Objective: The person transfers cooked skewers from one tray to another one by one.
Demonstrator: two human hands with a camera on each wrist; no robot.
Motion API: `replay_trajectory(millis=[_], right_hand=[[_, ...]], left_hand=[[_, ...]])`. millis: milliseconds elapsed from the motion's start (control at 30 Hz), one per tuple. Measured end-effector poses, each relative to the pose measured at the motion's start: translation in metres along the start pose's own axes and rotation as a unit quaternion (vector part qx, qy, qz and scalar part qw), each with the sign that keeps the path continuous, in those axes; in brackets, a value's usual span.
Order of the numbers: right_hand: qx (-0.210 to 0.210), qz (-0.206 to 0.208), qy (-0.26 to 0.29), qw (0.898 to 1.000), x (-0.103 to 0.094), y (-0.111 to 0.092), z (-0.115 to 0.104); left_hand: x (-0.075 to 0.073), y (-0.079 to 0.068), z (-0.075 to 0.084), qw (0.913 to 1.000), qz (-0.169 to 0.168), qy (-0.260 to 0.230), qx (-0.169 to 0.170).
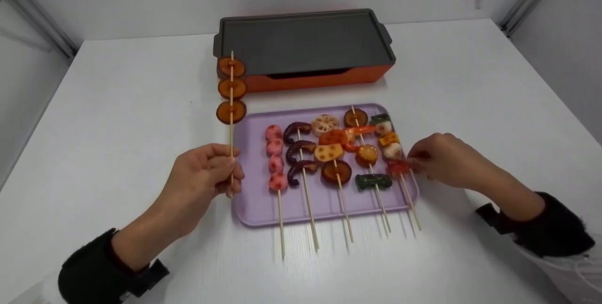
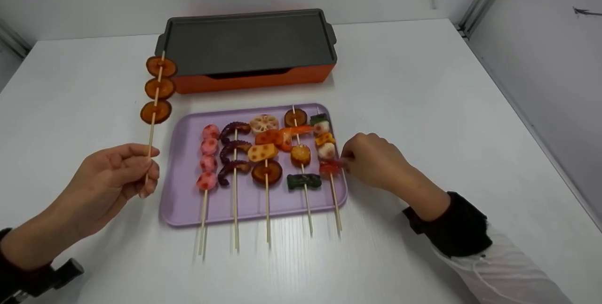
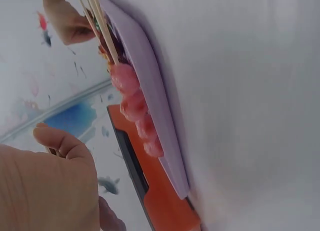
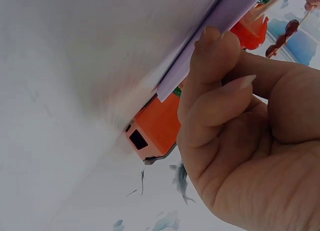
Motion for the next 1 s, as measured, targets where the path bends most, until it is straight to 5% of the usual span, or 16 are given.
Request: replay_trajectory(millis=[467, 733, 1000], right_hand=[[-0.005, 0.015, 0.001, 1.0, 0.0, -0.001, 0.0], [-0.005, 0.018, -0.001, 1.0, -0.001, -0.002, 0.0], [-0.002, 0.015, -0.004, 1.0, -0.001, -0.001, 0.0]], left_hand=[[0.007, -0.043, -0.062, 0.989, -0.028, -0.034, -0.141], [0.012, -0.048, -0.072, 0.9866, -0.059, -0.04, -0.147], [0.008, -0.048, -0.075, 0.987, -0.029, -0.006, -0.158]])
Point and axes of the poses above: each hand's wrist, its own y-axis towards the middle knuckle, its own x-axis out of the palm, z = x × y, the point moved 6 cm from there along y, towards the middle knuckle, and after that the axes turned 14 degrees about -y, right-handed, at the moved point
